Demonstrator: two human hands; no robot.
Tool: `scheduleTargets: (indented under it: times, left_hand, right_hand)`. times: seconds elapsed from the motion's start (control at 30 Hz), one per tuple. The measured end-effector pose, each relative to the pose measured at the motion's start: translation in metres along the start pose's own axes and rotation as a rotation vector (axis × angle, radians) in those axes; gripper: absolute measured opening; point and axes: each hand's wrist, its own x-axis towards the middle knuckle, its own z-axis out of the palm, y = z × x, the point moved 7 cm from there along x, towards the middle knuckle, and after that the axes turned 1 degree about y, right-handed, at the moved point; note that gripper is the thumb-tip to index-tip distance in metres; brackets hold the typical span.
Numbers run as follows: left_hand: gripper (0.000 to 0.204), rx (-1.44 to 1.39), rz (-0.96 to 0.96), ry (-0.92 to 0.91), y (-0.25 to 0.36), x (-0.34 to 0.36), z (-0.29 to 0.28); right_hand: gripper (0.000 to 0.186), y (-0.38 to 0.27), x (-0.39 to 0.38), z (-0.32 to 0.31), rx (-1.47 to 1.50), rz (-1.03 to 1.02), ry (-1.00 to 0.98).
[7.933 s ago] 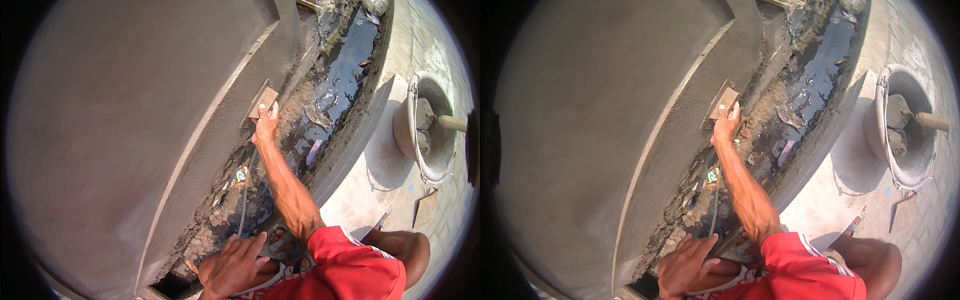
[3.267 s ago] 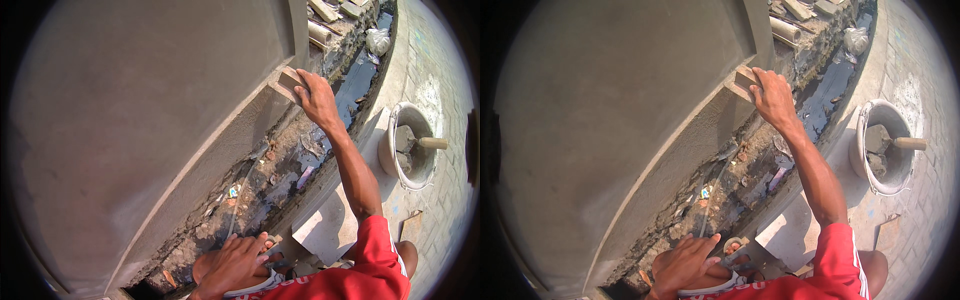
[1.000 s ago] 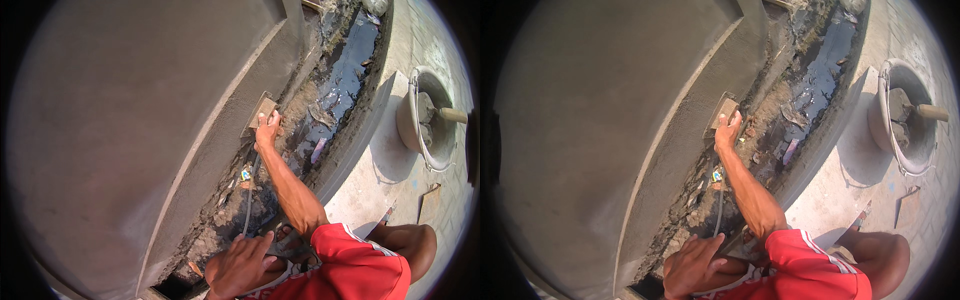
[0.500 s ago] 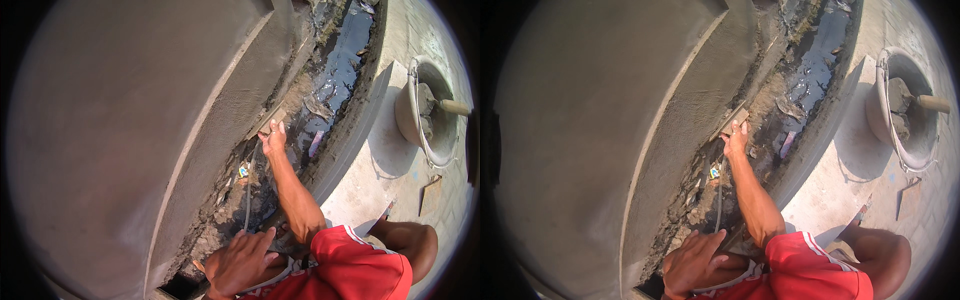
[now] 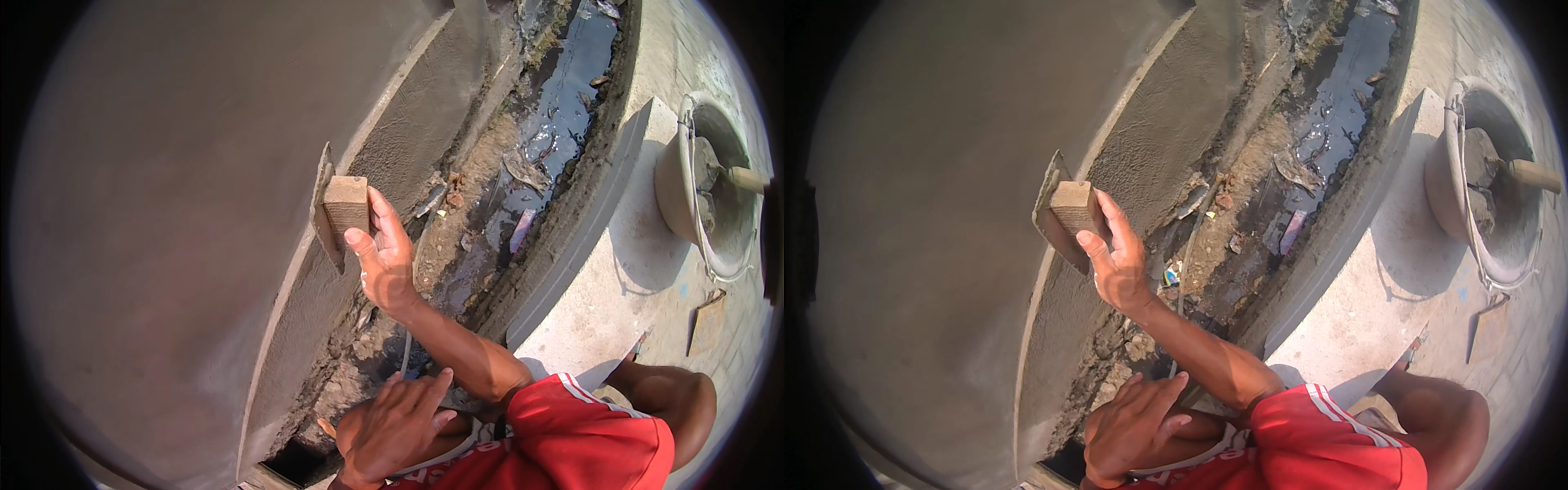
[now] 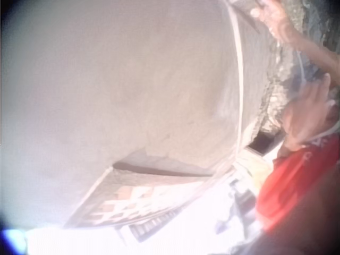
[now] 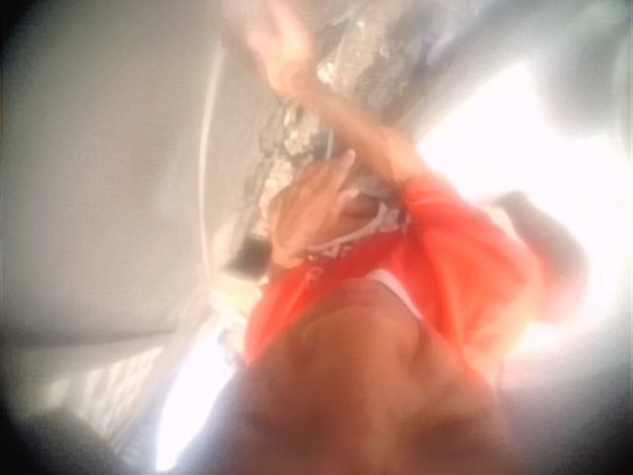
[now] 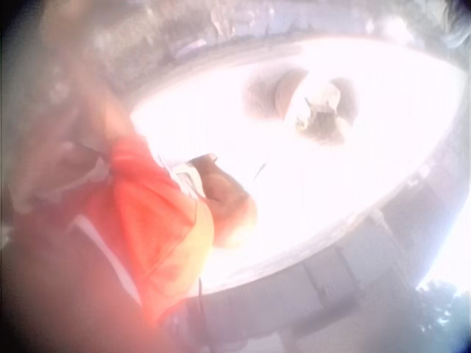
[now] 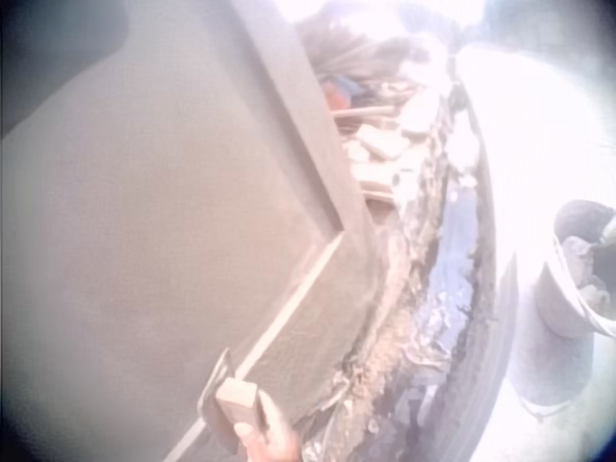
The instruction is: The person scoops cement from a bucket using a trowel and applies it to a wall, smoothing the surface with a float. The person repeatedly scoops and applies cement to different sections of the wall.
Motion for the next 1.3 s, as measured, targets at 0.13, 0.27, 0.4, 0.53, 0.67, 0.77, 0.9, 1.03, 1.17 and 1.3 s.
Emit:
scheduleTargets:
  times: [0.13, 0.27, 0.4, 0.53, 0.67, 0.77, 0.9, 1.03, 1.17, 1.3]
  left_hand:
    - [0.055, 0.005, -0.014, 0.011, -0.005, -0.003, 0.000]
    - [0.055, 0.026, 0.000, 0.012, 0.004, -0.003, -0.003]
    - [0.059, 0.022, -0.020, 0.186, 0.018, -0.014, -0.024]
    - [0.055, 0.037, -0.022, 0.120, 0.007, -0.013, -0.017]
    - [0.056, 0.032, 0.002, 0.053, 0.000, -0.015, -0.002]
    - [0.057, 0.054, -0.054, -0.007, 0.008, -0.008, -0.006]
    - [0.056, 0.066, -0.050, 0.046, 0.011, -0.005, -0.012]
    - [0.055, 0.058, -0.087, 0.136, 0.019, -0.011, -0.025]
    - [0.054, -0.024, -0.097, 0.088, 0.027, -0.004, -0.032]
    - [0.049, -0.005, 0.029, 0.232, 0.028, -0.003, -0.032]
  right_hand:
    - [0.061, 0.024, -0.007, -0.077, 0.228, 0.117, 0.346]
    - [0.045, 0.078, 0.022, -0.197, 0.321, 0.263, 0.721]
    - [0.043, 0.128, 0.061, -0.223, 0.280, 0.426, 0.793]
    - [0.044, 0.107, 0.079, -0.176, 0.158, 0.315, 0.661]
    - [0.050, 0.035, 0.089, -0.107, 0.081, -0.015, 0.457]
    - [0.059, -0.006, 0.074, -0.052, -0.116, -0.125, 0.303]
    - [0.062, -0.027, 0.042, -0.022, 0.067, -0.112, 0.107]
    - [0.047, -0.030, 0.075, -0.107, 0.275, -0.065, 0.424]
    - [0.047, 0.013, 0.139, -0.230, 0.345, 0.153, 0.722]
    - [0.042, 0.054, 0.187, -0.281, 0.293, 0.295, 0.703]
